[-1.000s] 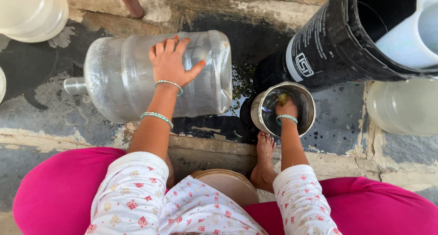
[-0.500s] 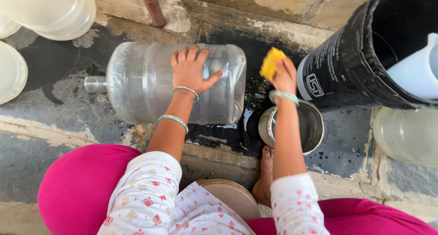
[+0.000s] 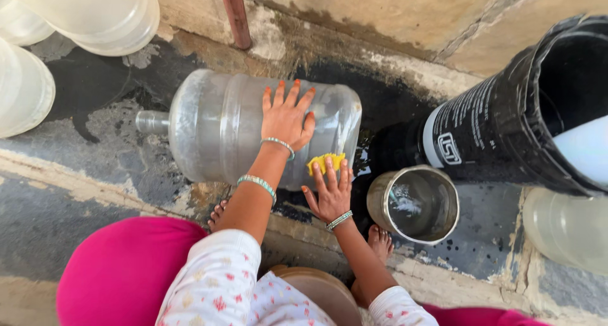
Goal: The person scrubs the inside of a large plastic water dispenser with a toothbrush, then wipes the exterior with a yellow sponge. The dispenser is rotated to clean different sides.
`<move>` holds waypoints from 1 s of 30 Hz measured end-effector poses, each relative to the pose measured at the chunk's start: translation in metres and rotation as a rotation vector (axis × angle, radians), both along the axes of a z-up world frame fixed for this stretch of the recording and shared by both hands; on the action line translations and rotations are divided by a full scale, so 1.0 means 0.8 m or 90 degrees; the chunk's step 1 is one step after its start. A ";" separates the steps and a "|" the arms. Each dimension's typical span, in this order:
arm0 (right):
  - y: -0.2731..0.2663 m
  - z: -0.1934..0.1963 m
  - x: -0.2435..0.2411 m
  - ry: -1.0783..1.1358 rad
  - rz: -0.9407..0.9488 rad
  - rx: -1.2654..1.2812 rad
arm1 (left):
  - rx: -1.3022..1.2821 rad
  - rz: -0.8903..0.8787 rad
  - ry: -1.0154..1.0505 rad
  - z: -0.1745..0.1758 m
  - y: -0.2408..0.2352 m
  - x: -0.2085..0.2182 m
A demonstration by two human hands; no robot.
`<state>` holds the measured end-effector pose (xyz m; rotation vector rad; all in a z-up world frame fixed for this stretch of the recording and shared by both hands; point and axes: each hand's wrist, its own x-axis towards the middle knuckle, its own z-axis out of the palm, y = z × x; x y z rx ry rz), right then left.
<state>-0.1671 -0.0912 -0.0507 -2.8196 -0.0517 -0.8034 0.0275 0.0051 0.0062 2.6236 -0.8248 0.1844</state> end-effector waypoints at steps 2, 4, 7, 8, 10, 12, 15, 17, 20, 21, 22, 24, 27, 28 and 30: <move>-0.010 0.008 0.023 0.029 -0.015 -0.042 | -0.026 -0.003 -0.019 -0.003 0.000 0.003; -0.033 0.022 0.057 0.070 -0.026 -0.034 | -0.035 -0.002 -0.021 -0.008 0.000 0.001; -0.081 0.035 0.138 0.077 -0.004 0.016 | -0.037 0.004 -0.019 -0.009 0.000 -0.001; -0.099 0.036 0.165 0.134 -0.012 0.039 | -0.046 0.005 -0.021 -0.008 0.000 -0.005; -0.136 0.028 0.211 0.277 -0.085 0.080 | -0.049 0.002 -0.021 -0.007 0.002 -0.011; -0.174 0.015 0.240 0.411 -0.146 0.297 | -0.044 0.002 -0.019 -0.005 0.004 -0.016; -0.198 -0.015 0.230 0.379 -0.188 0.912 | -0.052 -0.010 -0.031 -0.004 0.004 -0.015; -0.192 -0.035 0.198 0.367 -0.167 1.033 | -0.037 -0.020 -0.031 -0.007 0.002 -0.008; -0.158 -0.057 0.134 0.273 -0.058 1.184 | -0.022 -0.029 -0.016 -0.010 -0.003 0.008; -0.142 -0.065 0.114 0.217 -0.005 1.203 | -0.017 -0.034 -0.009 -0.010 -0.004 0.013; -0.126 -0.072 0.096 0.160 0.048 1.220 | -0.021 -0.044 -0.002 -0.010 -0.002 0.019; -0.100 -0.089 0.064 0.126 -0.004 1.112 | -0.027 -0.062 0.012 -0.008 0.007 0.026; -0.066 -0.125 0.047 0.100 -0.002 1.068 | -0.008 -0.068 0.064 0.003 0.018 0.035; -0.057 -0.140 0.051 0.094 0.012 1.071 | 0.031 -0.043 0.063 0.007 0.015 0.036; -0.041 -0.167 0.056 0.088 0.015 1.065 | 0.107 0.004 0.066 0.013 0.002 0.029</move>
